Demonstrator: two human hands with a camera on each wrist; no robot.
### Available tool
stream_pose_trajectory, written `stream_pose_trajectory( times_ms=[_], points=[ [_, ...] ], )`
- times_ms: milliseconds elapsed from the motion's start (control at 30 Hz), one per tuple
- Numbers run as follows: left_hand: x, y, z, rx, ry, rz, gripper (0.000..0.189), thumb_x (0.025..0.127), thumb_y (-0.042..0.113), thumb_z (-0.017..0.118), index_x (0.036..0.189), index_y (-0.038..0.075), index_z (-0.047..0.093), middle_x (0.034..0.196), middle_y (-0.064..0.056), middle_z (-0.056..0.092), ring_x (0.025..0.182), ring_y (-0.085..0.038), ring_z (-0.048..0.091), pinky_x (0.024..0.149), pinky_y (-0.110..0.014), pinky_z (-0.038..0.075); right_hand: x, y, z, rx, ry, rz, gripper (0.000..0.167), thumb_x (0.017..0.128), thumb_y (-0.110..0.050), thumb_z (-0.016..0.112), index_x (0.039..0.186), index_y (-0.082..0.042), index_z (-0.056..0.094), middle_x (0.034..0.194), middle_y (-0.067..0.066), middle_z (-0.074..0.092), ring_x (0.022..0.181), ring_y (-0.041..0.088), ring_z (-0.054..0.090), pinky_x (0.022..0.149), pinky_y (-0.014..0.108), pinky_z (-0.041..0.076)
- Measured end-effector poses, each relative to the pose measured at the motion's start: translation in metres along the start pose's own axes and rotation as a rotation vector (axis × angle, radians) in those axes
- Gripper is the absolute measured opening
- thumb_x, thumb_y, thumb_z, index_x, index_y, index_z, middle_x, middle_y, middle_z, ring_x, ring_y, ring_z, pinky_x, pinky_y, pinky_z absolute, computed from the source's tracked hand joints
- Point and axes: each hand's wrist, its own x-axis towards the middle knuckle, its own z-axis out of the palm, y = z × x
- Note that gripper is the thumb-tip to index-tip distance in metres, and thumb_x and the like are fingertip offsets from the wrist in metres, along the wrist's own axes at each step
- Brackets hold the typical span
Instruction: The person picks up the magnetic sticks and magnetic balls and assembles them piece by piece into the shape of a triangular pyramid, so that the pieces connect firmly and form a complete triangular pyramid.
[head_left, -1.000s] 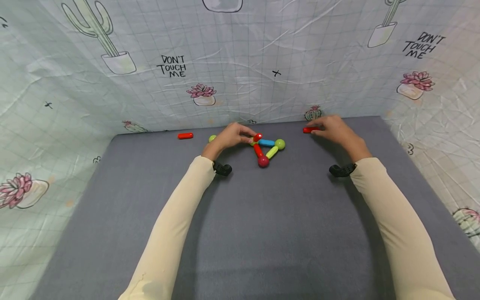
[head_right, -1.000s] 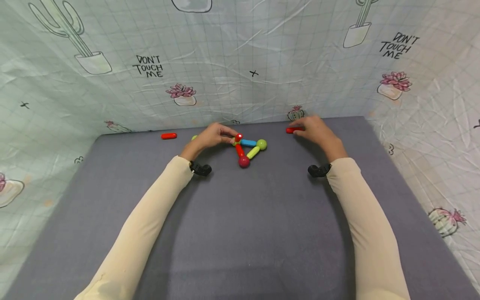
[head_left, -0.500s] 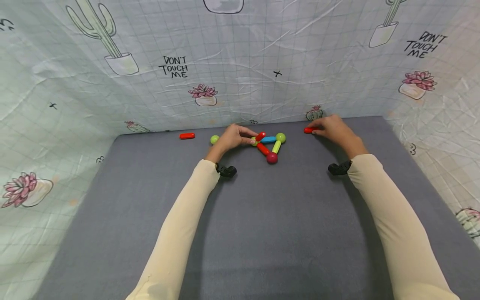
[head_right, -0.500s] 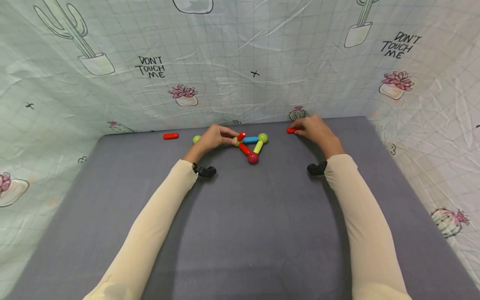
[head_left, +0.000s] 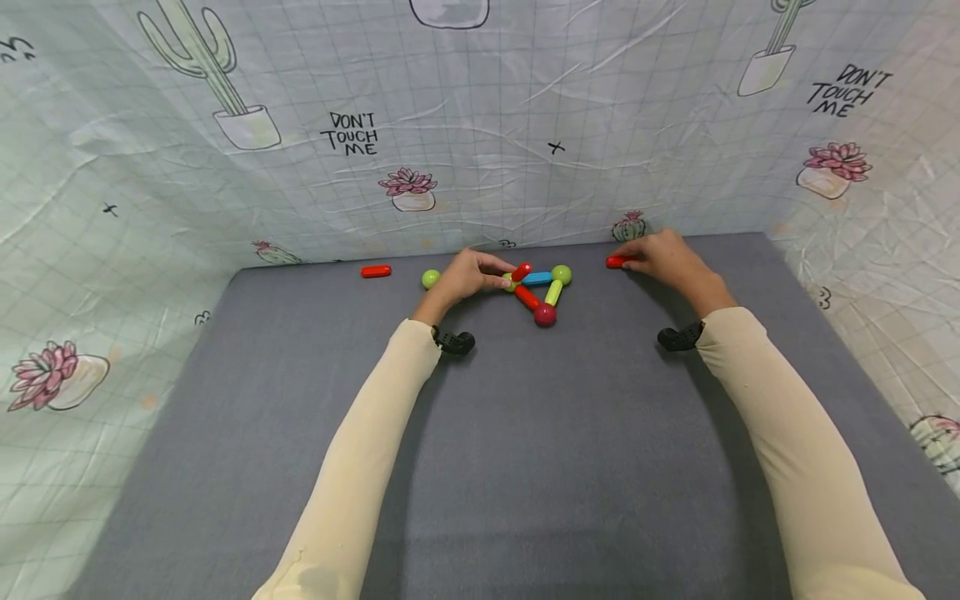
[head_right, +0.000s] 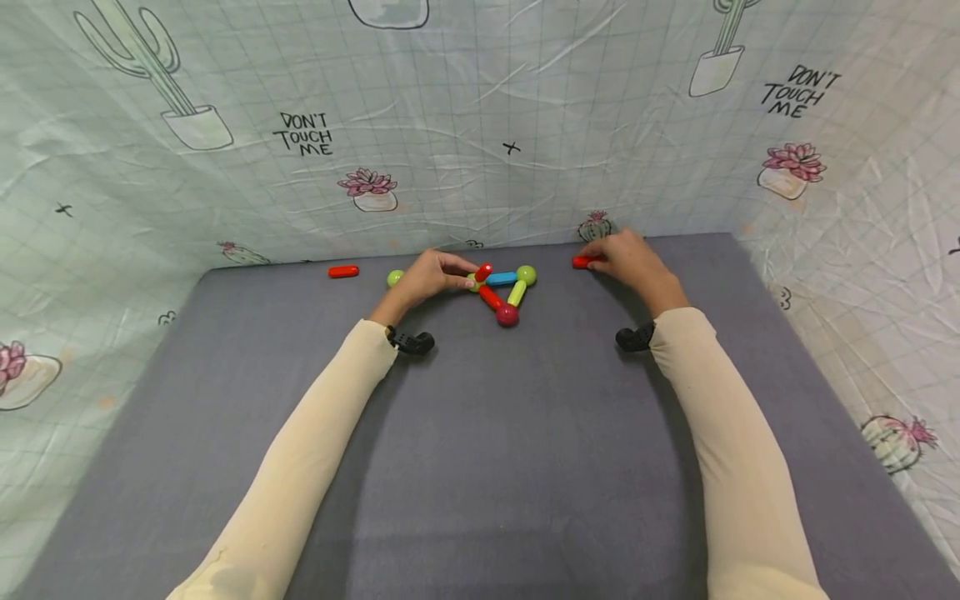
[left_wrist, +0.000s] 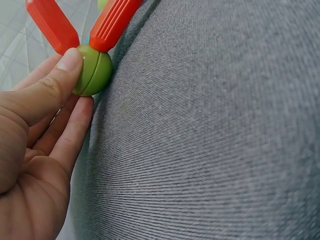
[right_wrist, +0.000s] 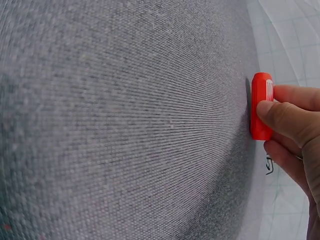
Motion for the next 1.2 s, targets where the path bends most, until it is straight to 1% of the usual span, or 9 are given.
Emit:
stream_pose_trajectory(
  times_ms=[100, 233, 333, 433, 567, 700, 800, 1000, 1200],
  points=[
    [0.000, 0.000, 0.000, -0.009, 0.000, 0.005, 0.027, 0.089, 0.016, 0.081, 0.116, 0.011, 0.079, 0.116, -0.004, 0.076, 0.096, -0.014, 0.060, 0.073, -0.023, 0.047, -0.001, -0.001, 0.000, 0.000, 0.019, 0.001, 0.029, 0.096, -0.009, 0.071, 0.125, -0.009, 0.074, 0.119, 0.021, 0.072, 0.100, 0.038, 0.068, 0.083, 0.054, 0.053],
    [0.000, -0.001, 0.000, -0.018, -0.002, 0.009, 0.028, 0.088, 0.016, 0.081, 0.116, 0.011, 0.079, 0.116, -0.005, 0.076, 0.100, -0.014, 0.064, 0.076, -0.023, 0.049, -0.001, -0.002, 0.000, 0.002, 0.059, -0.012, 0.030, 0.094, -0.008, 0.074, 0.123, -0.011, 0.075, 0.114, 0.022, 0.073, 0.079, 0.027, 0.064, 0.068, 0.046, 0.052],
    [0.000, -0.002, 0.000, -0.030, -0.005, 0.005, 0.028, 0.089, 0.016, 0.081, 0.116, 0.011, 0.079, 0.116, -0.005, 0.075, 0.102, -0.015, 0.065, 0.078, -0.023, 0.051, -0.001, -0.005, -0.001, 0.003, 0.089, -0.039, 0.028, 0.093, -0.008, 0.075, 0.121, -0.011, 0.077, 0.111, 0.021, 0.074, 0.073, 0.023, 0.061, 0.064, 0.043, 0.051],
    [-0.001, -0.002, 0.001, -0.039, -0.004, 0.002, 0.028, 0.089, 0.016, 0.081, 0.117, 0.011, 0.079, 0.116, -0.005, 0.075, 0.101, -0.015, 0.065, 0.078, -0.024, 0.051, -0.001, -0.009, -0.001, 0.020, 0.112, -0.062, 0.027, 0.092, -0.007, 0.075, 0.119, -0.009, 0.078, 0.110, 0.019, 0.075, 0.081, 0.026, 0.068, 0.070, 0.046, 0.055],
    [-0.002, -0.003, 0.001, -0.028, 0.000, 0.003, 0.028, 0.089, 0.017, 0.081, 0.117, 0.011, 0.079, 0.115, -0.005, 0.076, 0.102, -0.015, 0.065, 0.079, -0.025, 0.052, 0.000, -0.015, -0.001, 0.062, 0.123, -0.048, 0.026, 0.092, -0.008, 0.075, 0.118, -0.009, 0.077, 0.112, 0.017, 0.075, 0.092, 0.030, 0.070, 0.078, 0.049, 0.056],
    [-0.002, -0.002, 0.001, -0.033, 0.005, 0.003, 0.028, 0.089, 0.016, 0.081, 0.117, 0.010, 0.079, 0.115, -0.005, 0.076, 0.105, -0.017, 0.065, 0.084, -0.027, 0.052, 0.001, -0.020, -0.001, 0.107, 0.137, -0.038, 0.028, 0.092, -0.006, 0.076, 0.119, -0.006, 0.075, 0.112, 0.018, 0.074, 0.097, 0.033, 0.070, 0.082, 0.050, 0.056],
    [-0.002, -0.001, 0.001, -0.030, 0.010, 0.005, 0.029, 0.089, 0.017, 0.081, 0.116, 0.010, 0.079, 0.115, -0.005, 0.076, 0.106, -0.017, 0.066, 0.087, -0.028, 0.052, 0.001, -0.023, 0.001, 0.170, 0.155, -0.052, 0.030, 0.090, -0.002, 0.076, 0.120, -0.001, 0.071, 0.113, 0.020, 0.072, 0.101, 0.036, 0.070, 0.085, 0.052, 0.056],
    [-0.003, -0.002, 0.001, -0.025, 0.006, 0.008, 0.029, 0.089, 0.016, 0.081, 0.117, 0.010, 0.078, 0.115, -0.006, 0.075, 0.104, -0.016, 0.065, 0.082, -0.027, 0.052, 0.000, -0.027, 0.005, 0.275, 0.171, -0.107, 0.039, 0.089, 0.003, 0.074, 0.126, -0.001, 0.067, 0.118, 0.019, 0.069, 0.106, 0.035, 0.067, 0.090, 0.052, 0.056],
    [-0.003, -0.001, 0.001, -0.037, 0.008, 0.009, 0.029, 0.089, 0.015, 0.081, 0.117, 0.009, 0.078, 0.115, -0.006, 0.076, 0.103, -0.015, 0.065, 0.081, -0.024, 0.052, 0.000, -0.034, 0.008, 0.327, 0.194, -0.142, 0.032, 0.092, 0.000, 0.072, 0.123, -0.001, 0.066, 0.117, 0.018, 0.070, 0.108, 0.035, 0.066, 0.091, 0.053, 0.055]
  ],
)
